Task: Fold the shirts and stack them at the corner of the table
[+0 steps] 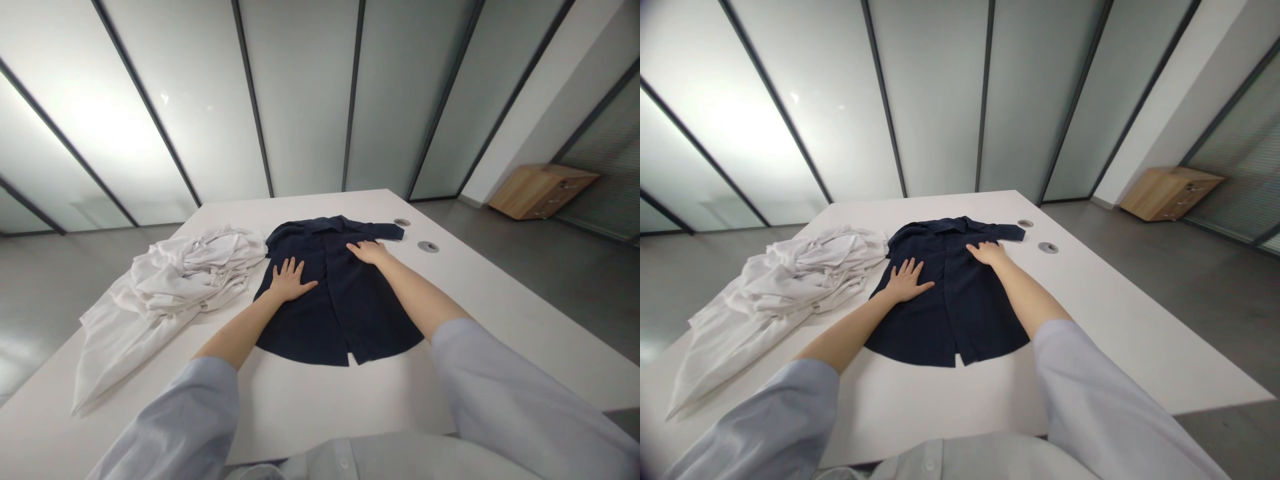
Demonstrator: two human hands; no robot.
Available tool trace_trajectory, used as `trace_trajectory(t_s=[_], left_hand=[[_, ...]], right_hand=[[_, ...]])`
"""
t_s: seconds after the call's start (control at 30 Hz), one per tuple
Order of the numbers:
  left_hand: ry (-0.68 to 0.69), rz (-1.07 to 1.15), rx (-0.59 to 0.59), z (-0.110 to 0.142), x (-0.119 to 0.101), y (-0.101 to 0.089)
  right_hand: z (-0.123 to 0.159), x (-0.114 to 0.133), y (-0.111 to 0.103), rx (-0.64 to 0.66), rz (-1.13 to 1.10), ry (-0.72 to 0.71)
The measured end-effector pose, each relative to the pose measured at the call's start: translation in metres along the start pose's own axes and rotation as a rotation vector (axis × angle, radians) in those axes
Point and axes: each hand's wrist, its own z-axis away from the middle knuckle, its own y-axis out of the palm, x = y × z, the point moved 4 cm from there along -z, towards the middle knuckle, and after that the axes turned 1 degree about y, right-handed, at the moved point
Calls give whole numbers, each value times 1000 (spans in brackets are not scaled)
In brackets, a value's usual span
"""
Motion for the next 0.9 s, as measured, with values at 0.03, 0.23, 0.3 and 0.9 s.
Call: trace_trajectory(t_s=[0.03, 0.23, 0.3, 0.9], left_hand=[[-6, 1, 6, 2, -1, 0], [-45, 8, -1, 10, -7, -1], [-52, 2, 2, 14, -10, -1], [28, -38, -103, -49, 7, -28]], right_hand=[[0, 3, 4, -17, 3, -8], [12, -1, 29, -61, -17, -11], [20, -9, 33, -69, -11, -22], [13, 4, 14, -85, 18, -192]])
